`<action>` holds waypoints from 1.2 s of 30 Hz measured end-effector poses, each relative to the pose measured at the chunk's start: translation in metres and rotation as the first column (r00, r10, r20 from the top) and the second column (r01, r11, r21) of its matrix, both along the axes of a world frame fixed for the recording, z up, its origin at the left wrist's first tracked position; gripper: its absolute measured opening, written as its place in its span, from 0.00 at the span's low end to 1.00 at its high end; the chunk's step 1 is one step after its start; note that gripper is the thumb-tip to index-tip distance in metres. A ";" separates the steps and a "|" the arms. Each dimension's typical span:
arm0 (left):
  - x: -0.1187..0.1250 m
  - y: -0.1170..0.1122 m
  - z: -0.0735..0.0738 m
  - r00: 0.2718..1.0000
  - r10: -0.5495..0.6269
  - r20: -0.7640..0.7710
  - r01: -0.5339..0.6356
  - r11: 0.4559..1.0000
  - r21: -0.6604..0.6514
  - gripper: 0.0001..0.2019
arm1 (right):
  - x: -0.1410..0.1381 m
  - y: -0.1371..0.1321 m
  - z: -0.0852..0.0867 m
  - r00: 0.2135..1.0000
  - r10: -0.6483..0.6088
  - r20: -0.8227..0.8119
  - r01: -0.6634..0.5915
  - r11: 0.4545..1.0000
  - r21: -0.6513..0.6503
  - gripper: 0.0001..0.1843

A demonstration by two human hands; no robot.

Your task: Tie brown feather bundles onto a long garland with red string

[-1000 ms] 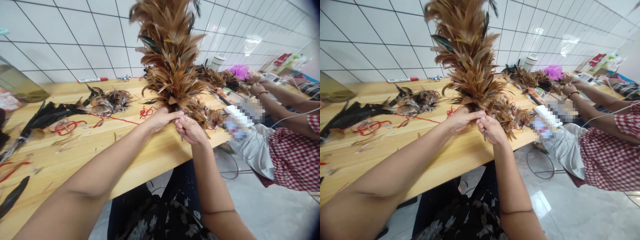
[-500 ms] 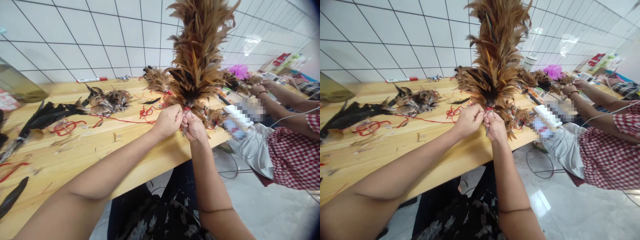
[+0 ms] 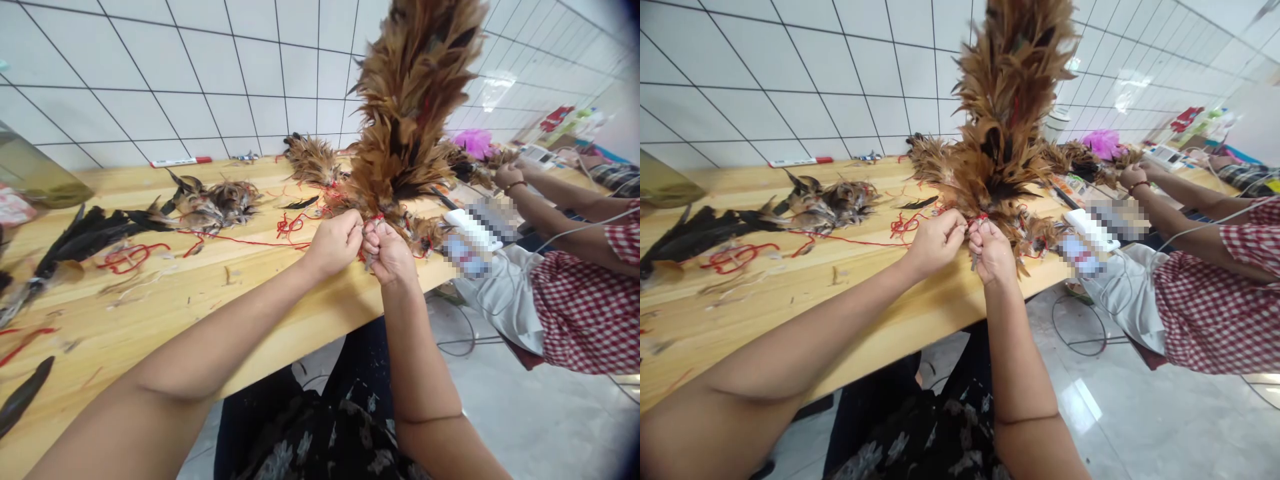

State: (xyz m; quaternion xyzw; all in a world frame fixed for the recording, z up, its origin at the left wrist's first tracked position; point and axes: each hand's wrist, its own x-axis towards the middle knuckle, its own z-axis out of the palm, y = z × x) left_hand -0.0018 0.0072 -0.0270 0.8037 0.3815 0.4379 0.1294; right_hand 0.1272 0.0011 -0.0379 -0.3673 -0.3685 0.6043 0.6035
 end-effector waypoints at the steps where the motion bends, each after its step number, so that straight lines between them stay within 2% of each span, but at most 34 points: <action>1: 0.000 0.000 0.001 1.000 -0.011 -0.006 0.011 1.000 0.003 0.07 | 0.000 0.000 0.001 1.000 -0.006 -0.014 0.006 1.000 -0.008 0.12; 6: -0.002 -0.001 0.003 0.997 -0.011 -0.075 0.019 0.994 0.109 0.08 | -0.003 -0.001 0.008 0.998 -0.039 -0.059 0.037 0.998 -0.041 0.15; 9: -0.001 -0.003 0.003 0.992 -0.007 -0.127 0.030 0.983 0.180 0.08 | -0.005 -0.002 0.010 0.999 -0.045 -0.012 0.045 0.999 -0.024 0.17; 11: 0.001 -0.005 0.004 0.990 -0.007 -0.142 0.033 0.983 0.179 0.07 | -0.008 -0.003 0.009 0.996 -0.083 0.045 0.082 0.997 0.004 0.19; 15: 0.004 -0.008 0.007 1.000 -0.017 -0.023 0.017 1.000 0.023 0.07 | -0.012 -0.002 0.001 0.971 -0.204 0.126 0.193 0.977 0.095 0.19; 17: 0.003 -0.007 0.007 0.999 -0.043 0.008 0.043 0.999 -0.031 0.07 | -0.013 0.000 -0.003 0.963 -0.224 0.153 0.205 0.970 0.133 0.16; 19: 0.001 -0.004 0.006 0.998 -0.063 -0.003 0.062 0.997 -0.042 0.08 | -0.011 0.001 -0.005 0.967 -0.196 0.164 0.174 0.975 0.139 0.15; 23: -0.006 0.008 0.001 0.995 -0.078 -0.067 0.074 0.995 -0.060 0.07 | -0.003 0.003 -0.006 0.987 -0.073 0.145 0.063 0.996 0.069 0.17; 28: -0.013 0.020 0.000 0.989 -0.133 -0.072 0.106 0.950 -0.292 0.07 | 0.013 0.002 0.001 0.994 -0.025 0.105 0.017 0.997 0.070 0.17; 30: -0.015 0.023 0.000 0.985 -0.151 -0.085 0.115 0.938 -0.328 0.08 | 0.019 0.001 0.008 0.995 -0.017 0.099 0.008 0.996 0.091 0.16; 32: -0.017 0.025 -0.001 0.984 -0.142 -0.111 0.106 0.954 -0.280 0.09 | 0.026 -0.001 0.016 0.994 -0.024 0.108 0.014 0.995 0.096 0.17; 33: -0.018 0.026 -0.001 0.988 -0.107 -0.114 0.081 0.974 -0.213 0.09 | 0.029 -0.002 0.020 0.993 -0.032 0.117 0.021 0.995 0.099 0.18; 35: -0.022 0.027 0.000 0.996 0.020 -0.083 -0.021 1.000 -0.014 0.10 | 0.036 -0.003 0.025 0.990 -0.051 0.134 0.036 0.993 0.114 0.19; 36: -0.023 0.026 0.002 0.995 0.088 -0.053 -0.083 0.992 0.091 0.10 | 0.040 -0.003 0.026 0.988 -0.063 0.140 0.045 0.991 0.126 0.20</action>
